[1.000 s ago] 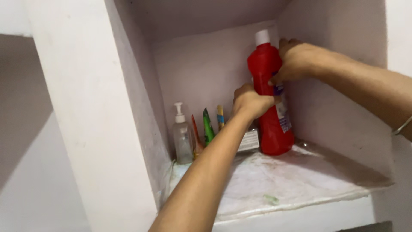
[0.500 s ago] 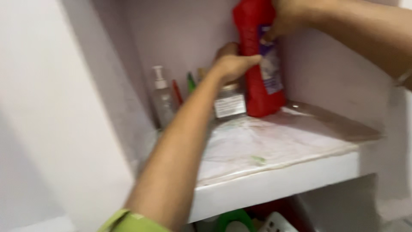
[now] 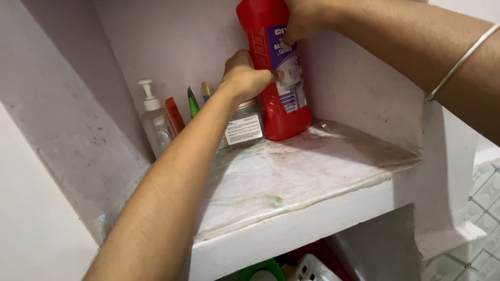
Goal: The person organizes items on bathroom shelves by hand, moving small bottles, jars, a large red cleaner bottle, and a white soap dish between two shelf levels.
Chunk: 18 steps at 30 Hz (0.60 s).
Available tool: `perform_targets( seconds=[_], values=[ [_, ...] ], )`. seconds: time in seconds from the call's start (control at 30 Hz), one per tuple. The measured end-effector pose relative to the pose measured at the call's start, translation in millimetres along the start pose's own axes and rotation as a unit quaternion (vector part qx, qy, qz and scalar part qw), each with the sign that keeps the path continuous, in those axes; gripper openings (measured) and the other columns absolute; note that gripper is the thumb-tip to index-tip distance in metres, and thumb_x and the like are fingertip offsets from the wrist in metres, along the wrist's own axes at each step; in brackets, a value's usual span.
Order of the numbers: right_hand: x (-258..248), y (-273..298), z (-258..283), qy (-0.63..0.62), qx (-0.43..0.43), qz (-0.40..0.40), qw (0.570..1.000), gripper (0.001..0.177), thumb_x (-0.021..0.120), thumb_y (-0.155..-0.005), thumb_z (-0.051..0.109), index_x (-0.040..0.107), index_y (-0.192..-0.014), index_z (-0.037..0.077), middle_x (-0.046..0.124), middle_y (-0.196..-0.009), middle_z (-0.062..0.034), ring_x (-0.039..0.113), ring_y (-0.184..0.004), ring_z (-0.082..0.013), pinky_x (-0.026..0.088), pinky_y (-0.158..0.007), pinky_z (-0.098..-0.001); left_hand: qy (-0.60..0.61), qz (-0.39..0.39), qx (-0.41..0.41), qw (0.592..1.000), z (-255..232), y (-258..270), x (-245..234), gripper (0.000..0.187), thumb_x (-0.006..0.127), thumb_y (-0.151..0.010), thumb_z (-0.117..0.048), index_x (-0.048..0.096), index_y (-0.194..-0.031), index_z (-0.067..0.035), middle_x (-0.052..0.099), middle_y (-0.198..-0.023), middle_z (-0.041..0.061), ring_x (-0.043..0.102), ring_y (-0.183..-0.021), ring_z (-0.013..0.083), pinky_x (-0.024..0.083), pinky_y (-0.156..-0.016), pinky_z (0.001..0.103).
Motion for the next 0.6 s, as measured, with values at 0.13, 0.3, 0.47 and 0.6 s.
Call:
perform_targets(
  seconds=[0.13,0.3,0.47,0.6],
  values=[
    [-5,7,2,0.043,0.031,0.005,0.999,0.063,0.094,-0.076,0.029,0.069,-0.124,-0.003,0.075,-0.110,-0.0223,0.075,-0.094,-0.0356,0.060,-0.085,-0.0442,0.010,0.022,0.009,1.000,7,-10,2,0.046,0.082,-0.075,-0.021,0.071,-0.117,-0.003,0.076,-0.113,0.014,0.074,-0.104,0.0237,0.056,-0.095,0.034],
    [6,-2,-8,-0.038,-0.031,-0.019,0.999,0.067,0.093,-0.074,0.023,0.065,-0.131,0.003,0.074,-0.114,-0.0209,0.073,-0.098,-0.0341,0.058,-0.087,-0.0441,0.068,0.039,0.019,0.997,21,-16,4,0.050,0.080,-0.079,-0.017,0.065,-0.123,0.001,0.076,-0.118,0.016,0.075,-0.109,0.0257,0.057,-0.097,0.035],
    [4,3,-2,-0.022,-0.024,-0.040,0.999,0.069,0.093,-0.074,0.025,0.064,-0.132,0.003,0.072,-0.114,-0.0215,0.072,-0.097,-0.0354,0.057,-0.087,-0.0454,0.082,0.044,0.020,0.996,34,-28,10,0.057,0.080,-0.083,-0.017,0.054,-0.131,0.000,0.071,-0.126,0.017,0.070,-0.117,0.0276,0.054,-0.101,0.036],
    [-17,22,13,0.033,0.044,-0.020,0.998,0.063,0.091,-0.078,0.032,0.068,-0.127,0.000,0.074,-0.111,-0.0226,0.075,-0.095,-0.0361,0.059,-0.086,-0.0453,0.127,0.045,0.035,0.990,49,-40,19,0.063,0.078,-0.085,-0.016,0.046,-0.137,0.001,0.068,-0.132,0.020,0.066,-0.124,0.0296,0.052,-0.106,0.038]
  ],
)
Point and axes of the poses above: each hand's wrist, its own y-axis away from the middle knuckle, its own x-axis out of the palm, z = x × y, the point moved 2 cm from there along -y, towards the middle knuckle
